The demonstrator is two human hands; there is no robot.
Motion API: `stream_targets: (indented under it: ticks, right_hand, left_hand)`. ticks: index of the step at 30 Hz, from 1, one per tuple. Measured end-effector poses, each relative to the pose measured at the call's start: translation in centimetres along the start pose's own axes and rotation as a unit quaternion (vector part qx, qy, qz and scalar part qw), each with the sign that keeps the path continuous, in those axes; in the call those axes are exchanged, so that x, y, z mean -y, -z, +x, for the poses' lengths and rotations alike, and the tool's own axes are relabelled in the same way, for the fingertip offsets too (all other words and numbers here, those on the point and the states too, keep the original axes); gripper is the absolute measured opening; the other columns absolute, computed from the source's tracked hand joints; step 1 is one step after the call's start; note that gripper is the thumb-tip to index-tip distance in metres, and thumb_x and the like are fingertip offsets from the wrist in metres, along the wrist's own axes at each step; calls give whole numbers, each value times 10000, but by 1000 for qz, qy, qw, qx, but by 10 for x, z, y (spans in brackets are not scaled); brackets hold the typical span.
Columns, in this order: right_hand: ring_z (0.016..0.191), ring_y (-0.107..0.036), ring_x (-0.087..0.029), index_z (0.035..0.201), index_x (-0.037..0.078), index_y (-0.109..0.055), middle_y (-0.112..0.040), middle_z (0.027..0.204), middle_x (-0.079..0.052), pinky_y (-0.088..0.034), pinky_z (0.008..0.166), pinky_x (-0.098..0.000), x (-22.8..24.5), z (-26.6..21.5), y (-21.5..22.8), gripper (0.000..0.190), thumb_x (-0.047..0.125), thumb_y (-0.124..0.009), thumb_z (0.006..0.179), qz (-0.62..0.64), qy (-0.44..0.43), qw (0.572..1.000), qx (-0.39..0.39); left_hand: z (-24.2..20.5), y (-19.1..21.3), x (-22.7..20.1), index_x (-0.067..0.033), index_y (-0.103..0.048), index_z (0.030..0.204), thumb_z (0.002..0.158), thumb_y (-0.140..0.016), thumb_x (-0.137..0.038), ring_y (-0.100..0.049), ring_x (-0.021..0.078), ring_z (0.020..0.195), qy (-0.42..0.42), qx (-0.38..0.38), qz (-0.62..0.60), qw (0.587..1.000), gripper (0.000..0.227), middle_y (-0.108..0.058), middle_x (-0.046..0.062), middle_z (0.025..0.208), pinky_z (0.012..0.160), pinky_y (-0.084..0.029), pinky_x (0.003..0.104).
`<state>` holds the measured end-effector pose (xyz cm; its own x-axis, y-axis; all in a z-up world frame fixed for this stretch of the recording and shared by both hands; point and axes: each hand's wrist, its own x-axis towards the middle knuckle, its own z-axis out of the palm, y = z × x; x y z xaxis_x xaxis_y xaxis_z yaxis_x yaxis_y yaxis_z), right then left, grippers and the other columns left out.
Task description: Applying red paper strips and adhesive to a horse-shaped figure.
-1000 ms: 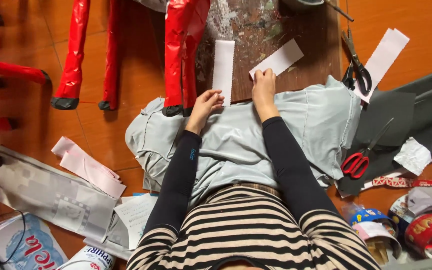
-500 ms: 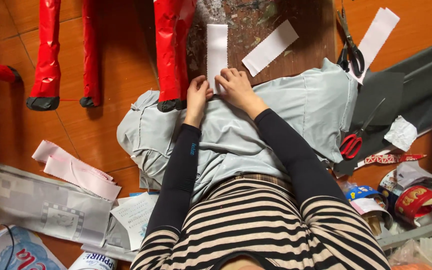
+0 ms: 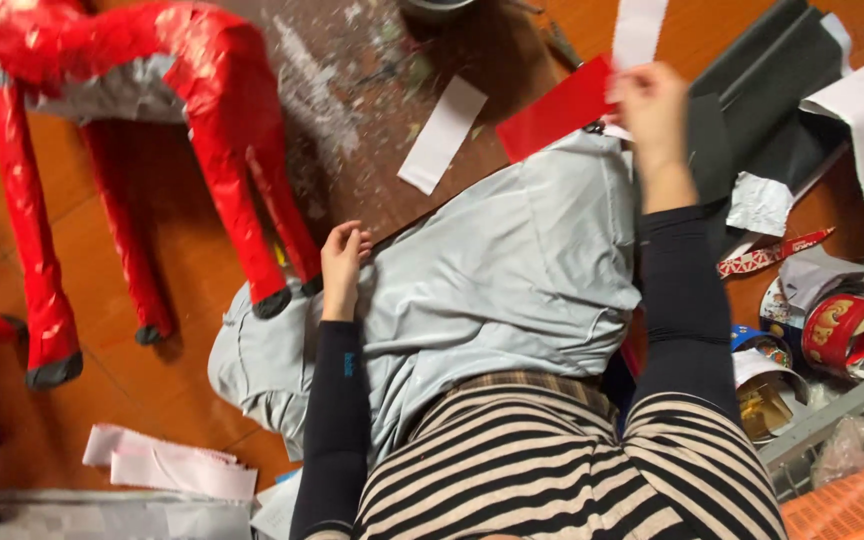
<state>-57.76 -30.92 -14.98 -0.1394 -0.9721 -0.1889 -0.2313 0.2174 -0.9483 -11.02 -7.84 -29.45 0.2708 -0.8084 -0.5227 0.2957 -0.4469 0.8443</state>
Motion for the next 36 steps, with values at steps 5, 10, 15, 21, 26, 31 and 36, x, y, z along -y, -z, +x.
stream_targets:
  ticks: [5,10,15,21,26,31,36]
  right_hand:
    - [995,-717,-200,1154,-6,-630,-708,1120,-117,-640,889,-364,26,26,71,67,-28,-576,1122,-72,296,932,-196]
    - [1259,-636,-393,1166,-28,-647,-655,1316,-211,-519,1104,-468,-5,45,54,152,-61,-630,1018,-304,412,847,-143]
    - [1012,-637,-438,911,-24,-661,-653,981,-242,-510,953,-504,-140,86,55,161,126,-671,970,-383,230,893,58]
    - [998,-628,-435,1045,5,-719,-676,1060,-222,-493,889,-520,-79,93,11,174,139,-611,1070,-369,253,894,-28]
    - [1075,-610,-375,1118,57,-731,-680,1144,-143,-508,923,-474,64,83,-114,147,153,-639,1055,-329,393,859,-10]
    - [945,-627,-467,1161,77,-728,-632,1038,-254,-519,686,-590,85,84,-186,351,206,-695,836,-503,335,796,38]
    - [822,-705,-429,1080,124,-726,-680,952,-209,-563,703,-541,83,58,-184,186,215,-583,1004,-563,312,765,-17]
  left_hand:
    - [24,-55,-42,-12,-650,1233,1009,-641,-170,-669,155,880,-96,10,172,980,274,-730,73,1023,761,-549,288]
    - [64,-128,-57,-12,-639,1248,941,-757,-178,-657,349,1025,-319,-47,405,856,369,-670,175,1112,900,-542,432]
    - [67,-183,-89,15,-597,1105,707,-867,-285,-565,418,1013,-232,-92,581,774,567,-613,222,1070,788,-476,534]
    - [92,-155,-37,-83,-645,989,751,-815,-163,-592,388,1034,-195,-80,566,797,303,-631,148,1025,836,-488,525]
    - [63,-92,-17,-37,-623,1012,792,-704,-69,-662,359,950,-191,-76,335,920,237,-664,185,990,838,-534,442]
    - [-7,-22,29,-10,-633,1153,771,-685,-26,-693,264,939,-161,-101,251,949,385,-712,149,1031,825,-540,350]
    - [-2,-15,40,36,-646,1326,997,-566,-44,-635,137,1024,-118,-75,0,990,348,-733,58,1146,911,-523,309]
